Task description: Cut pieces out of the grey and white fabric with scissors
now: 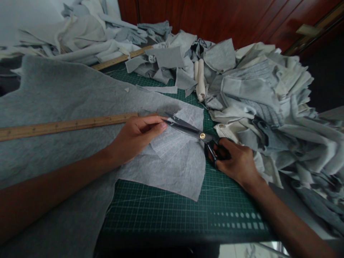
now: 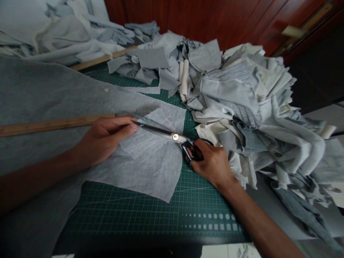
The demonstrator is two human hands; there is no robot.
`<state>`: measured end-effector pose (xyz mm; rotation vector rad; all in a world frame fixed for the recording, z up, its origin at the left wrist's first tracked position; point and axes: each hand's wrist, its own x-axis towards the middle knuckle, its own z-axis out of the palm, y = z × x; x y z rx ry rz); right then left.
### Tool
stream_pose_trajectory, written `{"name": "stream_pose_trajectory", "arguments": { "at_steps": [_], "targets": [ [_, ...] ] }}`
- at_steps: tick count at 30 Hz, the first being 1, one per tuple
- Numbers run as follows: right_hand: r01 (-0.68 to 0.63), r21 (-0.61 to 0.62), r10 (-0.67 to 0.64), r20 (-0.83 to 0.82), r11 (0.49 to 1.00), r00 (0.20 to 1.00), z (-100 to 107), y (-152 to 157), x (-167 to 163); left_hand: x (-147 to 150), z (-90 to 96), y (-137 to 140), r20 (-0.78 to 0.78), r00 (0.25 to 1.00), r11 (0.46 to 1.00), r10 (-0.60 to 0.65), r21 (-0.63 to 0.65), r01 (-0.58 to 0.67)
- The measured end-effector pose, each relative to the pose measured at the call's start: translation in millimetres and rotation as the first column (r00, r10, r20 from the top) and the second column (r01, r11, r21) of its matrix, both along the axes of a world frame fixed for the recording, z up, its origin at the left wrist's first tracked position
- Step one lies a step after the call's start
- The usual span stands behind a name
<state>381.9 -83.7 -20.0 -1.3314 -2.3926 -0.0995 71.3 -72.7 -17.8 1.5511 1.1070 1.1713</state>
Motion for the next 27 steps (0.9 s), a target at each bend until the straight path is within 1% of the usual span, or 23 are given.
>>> {"name": "stream_pose_trajectory", "arguments": {
  "at_steps": [5,9,12,17,24,27],
  "targets": [
    [-0.030,0.002,0.030,0.002,1.000,1.000,3,0,-2,-1,-0.7,1,0.007,1.000,1.000,0.008,-0.004,-0.008],
    [-0.044,0.051,0.044,0.005,0.998,0.999,5,0,-5,-1,-3.5,1,0.033,0.999,1.000,-0.001,-0.012,0.002],
    [-0.041,0.066,0.041,0.014,0.997,0.999,6,0,-6,-1,-7.3,2,0.067,0.998,1.000,0.006,-0.007,-0.006],
    [-0.040,0.062,0.039,0.022,0.997,0.999,8,-1,-5,-2,-6.7,1,0.077,0.997,1.000,-0.031,0.008,0.030],
    [-0.027,-0.008,0.027,-0.007,1.000,1.000,9,-2,-2,-2,3.4,0,0.012,0.997,0.996,-0.070,0.048,0.069],
    [-0.007,-0.049,0.006,-0.017,0.999,1.000,9,-3,-3,-2,4.0,1,-0.001,0.999,0.997,-0.046,0.054,0.046]
  ]
}}
